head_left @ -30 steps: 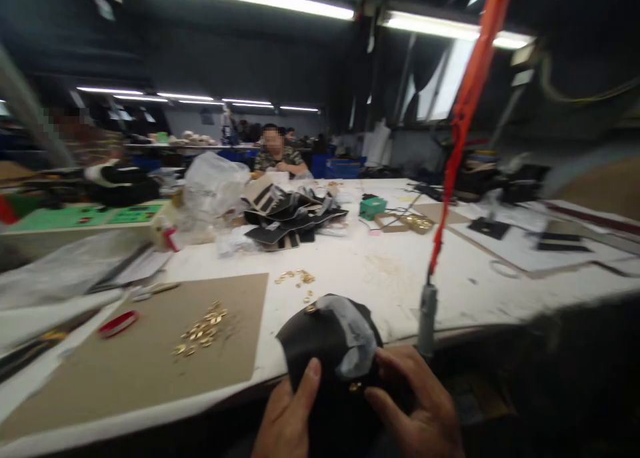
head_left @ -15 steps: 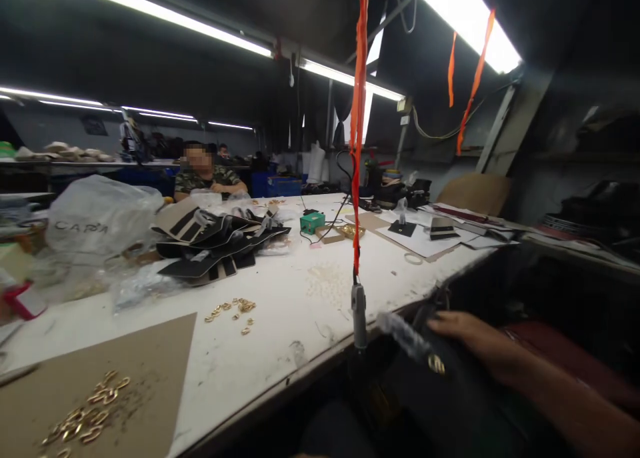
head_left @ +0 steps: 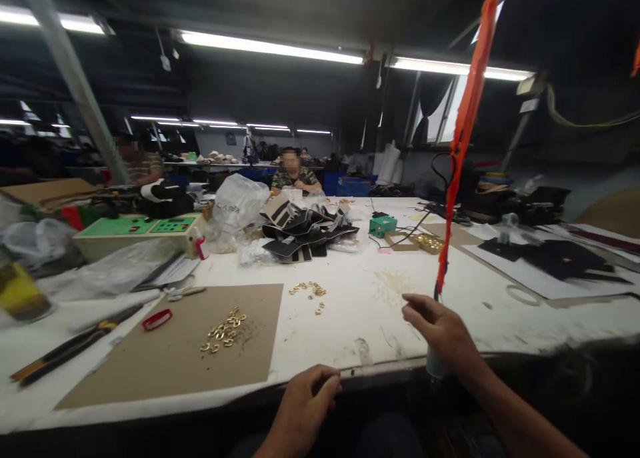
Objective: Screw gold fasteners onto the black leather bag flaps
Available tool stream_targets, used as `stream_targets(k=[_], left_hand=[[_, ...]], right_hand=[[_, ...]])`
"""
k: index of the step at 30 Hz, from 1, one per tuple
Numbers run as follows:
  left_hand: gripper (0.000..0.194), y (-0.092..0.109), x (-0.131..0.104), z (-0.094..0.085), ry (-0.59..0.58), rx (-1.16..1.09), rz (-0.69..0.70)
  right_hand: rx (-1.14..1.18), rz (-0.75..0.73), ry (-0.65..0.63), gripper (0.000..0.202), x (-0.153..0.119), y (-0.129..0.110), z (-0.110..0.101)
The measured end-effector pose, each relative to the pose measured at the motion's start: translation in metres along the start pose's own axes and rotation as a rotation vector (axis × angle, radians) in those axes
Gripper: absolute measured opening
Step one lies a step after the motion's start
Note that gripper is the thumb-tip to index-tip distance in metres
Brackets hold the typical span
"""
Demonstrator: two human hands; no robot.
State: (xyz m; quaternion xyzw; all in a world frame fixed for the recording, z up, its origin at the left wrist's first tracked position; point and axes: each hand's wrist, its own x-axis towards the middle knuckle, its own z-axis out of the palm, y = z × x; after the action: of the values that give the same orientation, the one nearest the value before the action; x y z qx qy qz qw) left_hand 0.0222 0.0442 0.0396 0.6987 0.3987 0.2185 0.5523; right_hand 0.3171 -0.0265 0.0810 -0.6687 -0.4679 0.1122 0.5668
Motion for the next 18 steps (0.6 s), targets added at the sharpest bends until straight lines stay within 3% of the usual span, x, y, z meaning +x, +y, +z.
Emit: stream_targets(k=[2,5,11,15,18], left_hand=[[0.037,-0.001,0.013,-0.006,0.045,0.024,0.036],[0.038,-0.010,0.033,-0.012,0.111,0.043,0.053],[0.039,-0.041,0.059,-0.015,0.121,-0.113,-0.103],[0.037,-0.057,0.068,-0.015,0.128,-0.082,-0.200],[0.035,-0.071,0.070,-0.013,0.127,-0.044,-0.244]], right_hand=[[-0.058,-0.045,-0.152,0.041,0.009,-0.009,0.049],[-0.148,-0.158,-0.311,0.036,0.044,-0.019,0.116],[-0.353,-0.283,-0.460,0.038,0.141,-0.010,0.244],[-0.497,-0.416,-0.577,0.038,0.201,0.011,0.314],[-0.542,-0.515,-0.644,0.038,0.236,0.027,0.352]])
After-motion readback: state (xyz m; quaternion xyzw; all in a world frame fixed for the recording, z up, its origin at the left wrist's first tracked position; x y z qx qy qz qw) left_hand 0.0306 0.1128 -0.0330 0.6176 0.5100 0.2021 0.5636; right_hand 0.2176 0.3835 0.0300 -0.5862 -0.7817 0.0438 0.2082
